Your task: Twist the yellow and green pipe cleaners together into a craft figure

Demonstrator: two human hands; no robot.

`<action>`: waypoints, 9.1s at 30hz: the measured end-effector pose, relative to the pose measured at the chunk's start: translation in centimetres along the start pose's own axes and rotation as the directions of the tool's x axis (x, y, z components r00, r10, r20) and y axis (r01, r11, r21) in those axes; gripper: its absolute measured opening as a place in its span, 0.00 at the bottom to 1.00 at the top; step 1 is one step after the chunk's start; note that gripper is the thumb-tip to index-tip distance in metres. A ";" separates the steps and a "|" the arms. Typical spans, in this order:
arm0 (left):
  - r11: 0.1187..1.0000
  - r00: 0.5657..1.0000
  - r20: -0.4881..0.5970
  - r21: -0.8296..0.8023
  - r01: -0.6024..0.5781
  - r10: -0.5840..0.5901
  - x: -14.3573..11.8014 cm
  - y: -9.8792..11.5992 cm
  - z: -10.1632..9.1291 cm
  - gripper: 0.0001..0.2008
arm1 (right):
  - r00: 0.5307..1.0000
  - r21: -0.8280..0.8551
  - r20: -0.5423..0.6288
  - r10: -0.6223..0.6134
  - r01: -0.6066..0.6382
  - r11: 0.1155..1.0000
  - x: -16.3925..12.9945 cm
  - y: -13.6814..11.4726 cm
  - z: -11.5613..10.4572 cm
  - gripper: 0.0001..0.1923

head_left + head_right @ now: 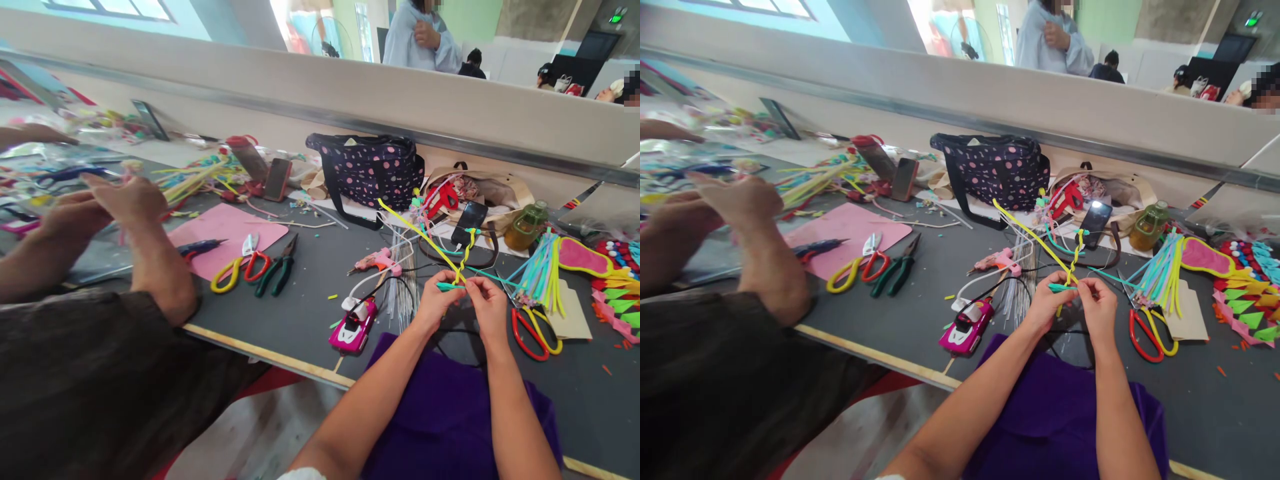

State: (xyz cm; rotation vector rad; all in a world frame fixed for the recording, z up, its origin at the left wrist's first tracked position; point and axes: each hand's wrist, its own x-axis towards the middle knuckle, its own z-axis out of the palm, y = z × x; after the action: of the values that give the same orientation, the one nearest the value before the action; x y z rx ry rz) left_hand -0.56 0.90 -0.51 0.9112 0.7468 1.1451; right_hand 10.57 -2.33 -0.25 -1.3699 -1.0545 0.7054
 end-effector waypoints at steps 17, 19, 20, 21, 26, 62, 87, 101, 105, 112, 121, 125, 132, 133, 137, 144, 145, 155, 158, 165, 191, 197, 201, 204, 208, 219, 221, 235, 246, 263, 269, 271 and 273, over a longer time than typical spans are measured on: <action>1.000 1.000 0.028 0.002 0.014 -0.014 0.2 -0.5 -0.4 0.16 | 0.982 -0.157 -0.111 -0.150 0.131 0.979 -0.3 -0.4 -0.2 0.13; 1.000 1.000 0.013 0.002 0.020 -0.020 0.2 -0.5 -0.4 0.15 | 0.942 -0.292 -0.171 -0.289 0.231 0.928 -0.5 -0.7 -0.1 0.13; 1.000 1.000 0.010 0.003 0.024 -0.024 0.2 -0.5 -0.3 0.15 | 0.916 -0.363 -0.171 -0.362 0.283 0.888 -0.6 -0.8 0.0 0.13; 1.000 1.000 0.012 0.004 0.027 -0.027 0.2 -0.5 -0.3 0.15 | 0.891 -0.430 -0.152 -0.429 0.331 0.840 -0.6 -0.8 0.1 0.13; 0.999 0.998 0.058 0.001 0.035 -0.035 -0.2 -0.6 0.0 0.14 | 0.810 -0.631 -0.051 -0.584 0.427 0.648 -0.5 -0.6 0.3 0.11; 0.996 0.996 0.038 -0.009 0.084 -0.084 -0.8 -1.1 1.2 0.13 | 0.980 -0.217 -0.142 -0.137 0.104 0.971 -0.6 -0.3 0.3 0.14; 0.998 0.990 -0.131 -0.046 0.042 -0.048 -0.1 -0.7 0.5 0.13 | 0.986 0.425 -0.165 -0.017 0.087 0.901 -0.5 -1.9 0.6 0.09; 0.988 0.982 -0.157 -0.132 0.080 -0.101 0.1 -0.9 0.2 0.12 | 0.940 0.466 -0.335 -0.058 0.219 0.857 -0.2 -2.1 -0.1 0.09; 0.989 0.985 -0.150 -0.129 0.067 -0.086 0.1 -0.8 0.3 0.12 | 0.969 0.468 -0.243 -0.043 0.156 0.870 -0.2 -1.9 0.0 0.09; 0.995 0.991 -0.123 -0.094 0.038 -0.050 -0.2 -0.3 0.6 0.11 | 0.993 0.137 -0.057 -0.100 0.107 0.985 0.0 -0.3 0.3 0.10; 0.994 0.989 -0.144 -0.109 0.013 -0.029 -0.2 -0.3 0.6 0.11 | 0.977 -0.124 -0.142 -0.158 0.141 0.982 -0.2 0.4 0.7 0.14; 0.970 0.988 -0.110 -0.227 0.084 -0.112 0.0 -0.3 0.4 0.13 | 0.979 -0.067 -0.172 -0.110 0.100 0.993 -0.1 0.7 0.7 0.14; 0.926 0.973 -0.038 -0.318 0.202 -0.226 0.1 -0.2 0.2 0.14 | 0.987 0.188 -0.158 0.032 -0.001 0.982 0.4 1.4 0.9 0.13; 0.922 0.972 -0.028 -0.325 0.212 -0.233 0.1 -0.2 0.2 0.14 | 0.986 0.225 -0.159 0.044 -0.008 0.974 0.4 1.3 0.9 0.13; 0.927 0.978 -0.007 -0.318 0.197 -0.210 0.1 -0.1 0.2 0.15 | 0.986 0.330 -0.146 0.086 -0.033 0.943 0.4 0.6 1.1 0.13; 0.953 0.985 0.032 -0.250 0.171 -0.168 0.0 -0.2 0.1 0.18 | 0.986 0.360 -0.137 0.095 -0.040 0.932 0.3 -0.1 1.0 0.13; 0.953 0.985 0.035 -0.249 0.174 -0.170 0.0 -0.2 0.1 0.18 | 0.986 0.360 -0.140 0.091 -0.035 0.932 0.3 -0.1 0.9 0.13; 0.953 0.975 0.129 -0.221 0.207 -0.182 0.2 -0.5 -0.4 0.15 | 0.984 0.353 -0.157 0.080 -0.019 0.936 0.3 -0.2 0.7 0.14; 0.959 0.974 0.135 -0.193 0.207 -0.183 0.2 -0.5 -0.4 0.15 | 0.986 0.364 -0.144 0.089 -0.031 0.931 0.4 -0.2 0.6 0.15; 0.958 0.969 0.113 -0.163 0.237 -0.220 0.0 -0.1 -0.2 0.18 | 0.987 0.350 -0.135 0.082 -0.030 0.936 0.3 -0.4 0.6 0.15; 0.980 0.981 0.039 0.054 0.190 -0.192 -1.0 -0.3 1.0 0.14 | 0.942 0.240 -0.335 -0.010 0.096 0.966 1.1 0.0 -0.5 0.15; 0.982 0.983 0.028 0.056 0.180 -0.182 -1.0 -0.4 1.0 0.13 | 0.934 0.213 -0.357 -0.028 0.111 0.971 1.0 0.3 -0.5 0.14; 0.974 0.972 0.081 0.073 0.215 -0.221 -1.1 -0.5 1.0 0.12 | 0.939 0.319 -0.343 0.039 0.078 0.945 1.2 -0.4 -1.4 0.16; 0.966 0.964 0.094 0.097 0.241 -0.250 -1.2 -0.7 1.0 0.12 | 0.931 0.423 -0.347 0.112 0.049 0.905 1.6 -0.8 -2.7 0.18; 0.968 0.966 0.087 0.081 0.238 -0.245 -1.1 -0.9 1.1 0.12 | 0.913 0.434 -0.388 0.129 0.057 0.899 2.0 -0.6 -3.5 0.16; 0.971 0.970 0.066 0.066 0.229 -0.233 -1.0 -1.0 1.2 0.13 | 0.935 0.447 -0.316 0.160 -0.002 0.895 2.0 -0.5 -3.1 0.18; 0.979 0.980 0.019 0.047 0.198 -0.199 -0.9 -0.8 1.0 0.13 | 0.953 0.434 -0.256 0.164 -0.038 0.900 1.8 -0.5 -2.6 0.19; 0.994 0.993 -0.045 0.021 0.110 -0.109 -0.4 -0.6 0.4 0.16 | 1.000 0.010 0.019 0.001 -0.001 1.000 0.9 1.1 -0.9 0.16; 0.995 0.995 -0.034 0.011 0.098 -0.098 -0.2 -0.8 0.2 0.17 | 0.999 -0.054 -0.009 -0.033 0.032 0.998 0.7 1.0 -0.8 0.17; 0.993 0.993 -0.008 0.017 0.117 -0.117 -0.4 -0.7 0.2 0.16 | 0.999 -0.039 -0.030 -0.027 0.026 0.999 0.4 0.5 -0.7 0.15; 0.993 0.991 0.062 -0.031 0.118 -0.116 -0.3 -0.7 0.0 0.14 | 0.999 -0.021 -0.028 -0.026 0.026 0.999 0.4 0.5 -0.7 0.15; 0.992 0.991 0.069 -0.039 0.119 -0.116 -0.3 -0.7 -0.1 0.15 | 1.000 -0.012 -0.021 -0.022 0.022 1.000 0.4 0.6 -0.7 0.15; 0.993 0.992 0.067 -0.039 0.113 -0.110 -0.3 -0.7 -0.1 0.15 | 1.000 -0.001 -0.023 -0.010 0.010 1.000 0.4 0.6 -0.7 0.14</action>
State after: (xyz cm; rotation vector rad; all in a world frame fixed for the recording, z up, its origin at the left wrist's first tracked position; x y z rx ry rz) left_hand -0.39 0.52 -1.19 0.8563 0.7096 1.0248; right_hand 11.48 -2.15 -0.69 -1.3700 -1.0427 0.6806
